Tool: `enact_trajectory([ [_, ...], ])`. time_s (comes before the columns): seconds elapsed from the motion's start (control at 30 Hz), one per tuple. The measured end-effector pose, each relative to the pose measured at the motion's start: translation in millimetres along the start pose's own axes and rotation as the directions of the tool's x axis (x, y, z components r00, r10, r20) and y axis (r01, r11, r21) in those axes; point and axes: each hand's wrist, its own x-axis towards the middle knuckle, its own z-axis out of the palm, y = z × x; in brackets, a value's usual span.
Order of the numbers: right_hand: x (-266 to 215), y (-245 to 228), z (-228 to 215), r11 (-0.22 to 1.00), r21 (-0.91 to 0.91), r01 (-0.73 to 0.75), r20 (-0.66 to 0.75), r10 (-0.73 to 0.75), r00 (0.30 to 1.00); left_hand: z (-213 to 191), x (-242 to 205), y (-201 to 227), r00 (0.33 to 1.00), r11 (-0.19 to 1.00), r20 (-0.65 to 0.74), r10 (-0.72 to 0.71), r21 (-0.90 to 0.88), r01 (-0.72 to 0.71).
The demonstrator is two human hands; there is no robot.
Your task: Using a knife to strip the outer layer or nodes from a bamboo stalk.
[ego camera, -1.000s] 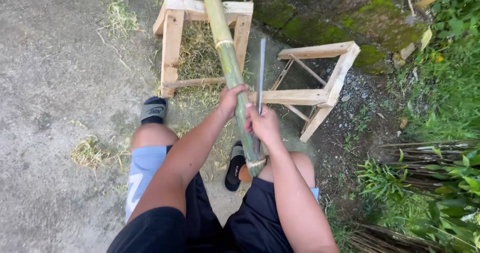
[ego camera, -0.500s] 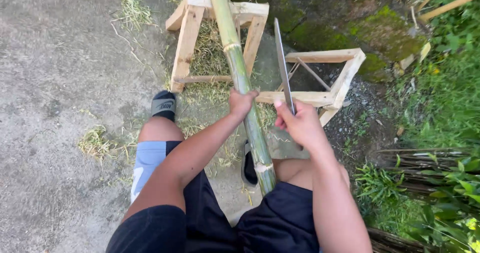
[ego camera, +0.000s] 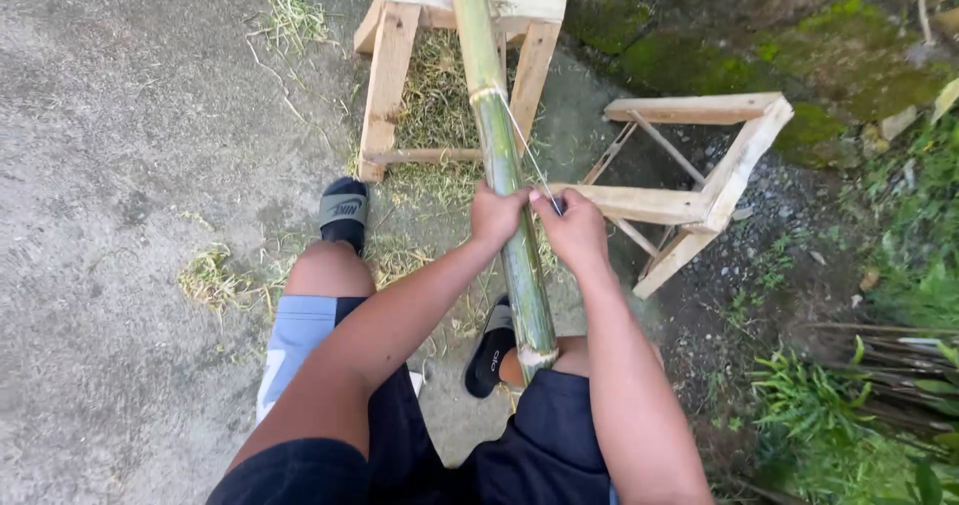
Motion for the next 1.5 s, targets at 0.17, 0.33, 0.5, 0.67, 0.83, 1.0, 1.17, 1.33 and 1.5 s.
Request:
enact_trajectory([
  [0.17,0.0,2.4,10.0,0.998,-0.021,0.052,0.021,-0.051,0.998,-4.2,-4.9,0.6,0.999,0.991,-0.021,-0.032,0.129,0.034],
  [0.33,-7.2,-4.5,1.2,0.999,-0.044,0.031,0.044,-0.029,0.999,-20.1,-16.6,31.4,0.998,0.974,0.043,-0.046,0.222,0.036],
  [0.5,4.3,10.6,-13.3,0.993,-0.118,0.011,0.021,-0.008,1.000,-43.3,-18.9,65.1,0.965,0.932,0.226,-0.129,0.360,0.040],
  [0.67,37.2,-25.4,-46.1,0.860,-0.500,0.102,0.000,-0.118,0.993,-44.0,2.7,52.7,0.935,0.908,0.333,-0.123,0.419,-0.030],
  [0.83,95.4,-83.0,-32.0,0.629,-0.728,0.273,0.130,-0.264,0.956,-9.8,43.1,38.3,0.996,0.987,0.075,0.056,0.144,-0.067],
  [1.0,141.8,-108.5,-6.2,0.366,-0.836,0.409,0.292,-0.336,0.896,20.1,97.7,12.4,0.993,0.925,-0.084,0.077,-0.366,-0.103],
  [1.17,168.4,-117.5,-3.5,0.115,-0.858,0.501,0.446,-0.316,0.837,-7.1,119.1,53.2,0.983,0.630,0.106,-0.149,-0.756,0.177],
  [1.33,167.7,-134.4,-1.7,0.075,-0.877,0.475,0.461,-0.153,0.874,1.2,136.4,73.0,0.919,0.605,0.112,-0.379,-0.721,0.337],
  [1.5,170.7,-133.8,2.5,0.069,-0.885,0.460,0.453,-0.095,0.886,6.0,148.8,78.3,0.844,0.602,0.048,-0.534,-0.679,0.420],
])
